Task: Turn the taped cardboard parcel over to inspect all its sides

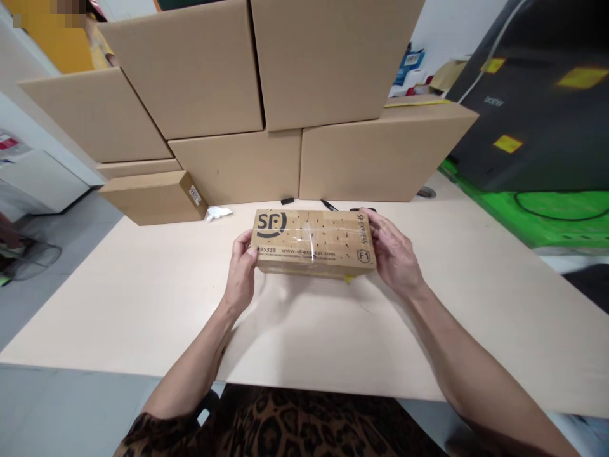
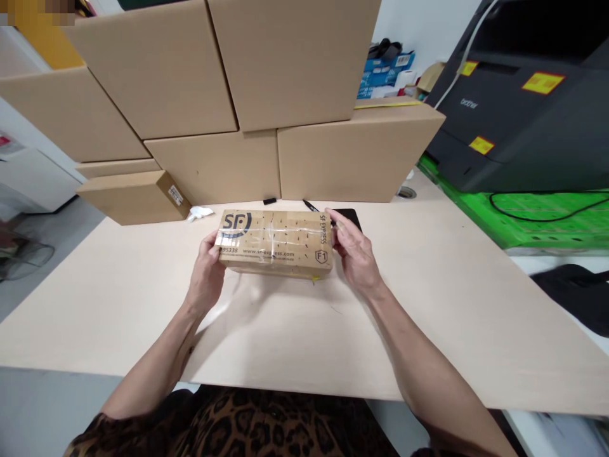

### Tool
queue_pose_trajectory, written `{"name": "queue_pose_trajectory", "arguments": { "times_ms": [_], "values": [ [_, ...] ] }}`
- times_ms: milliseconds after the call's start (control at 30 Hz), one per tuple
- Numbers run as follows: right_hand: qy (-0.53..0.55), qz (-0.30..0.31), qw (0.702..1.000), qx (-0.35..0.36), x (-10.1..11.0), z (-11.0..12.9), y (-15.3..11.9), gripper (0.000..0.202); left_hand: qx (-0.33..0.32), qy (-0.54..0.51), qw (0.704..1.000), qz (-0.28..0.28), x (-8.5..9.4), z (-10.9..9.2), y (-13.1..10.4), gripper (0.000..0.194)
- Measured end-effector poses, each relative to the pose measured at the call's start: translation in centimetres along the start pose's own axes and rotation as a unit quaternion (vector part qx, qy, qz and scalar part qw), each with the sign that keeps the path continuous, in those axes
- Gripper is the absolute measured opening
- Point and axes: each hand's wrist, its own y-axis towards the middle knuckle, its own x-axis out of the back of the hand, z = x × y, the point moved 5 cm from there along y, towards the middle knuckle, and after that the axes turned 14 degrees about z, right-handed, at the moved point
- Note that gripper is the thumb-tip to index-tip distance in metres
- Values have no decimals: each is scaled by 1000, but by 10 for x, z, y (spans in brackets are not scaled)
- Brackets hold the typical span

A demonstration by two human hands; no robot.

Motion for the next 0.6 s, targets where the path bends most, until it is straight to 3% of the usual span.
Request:
{"name": "queue_pose_trajectory", "arguments": {
  "times_ms": [200,400,600],
  "values": [
    [-5,-21,1000,18,0,8,-1,38,-16,-1,998,69,-6,4,-7,76],
    [-25,-27,999,1,-3,5,0,31,5,7,1000,13,-3,8,-11,59],
    [-10,-35,998,-54,-9,-10,1,34,78,-72,994,-20,-18,9,-11,70]
  ]
}}
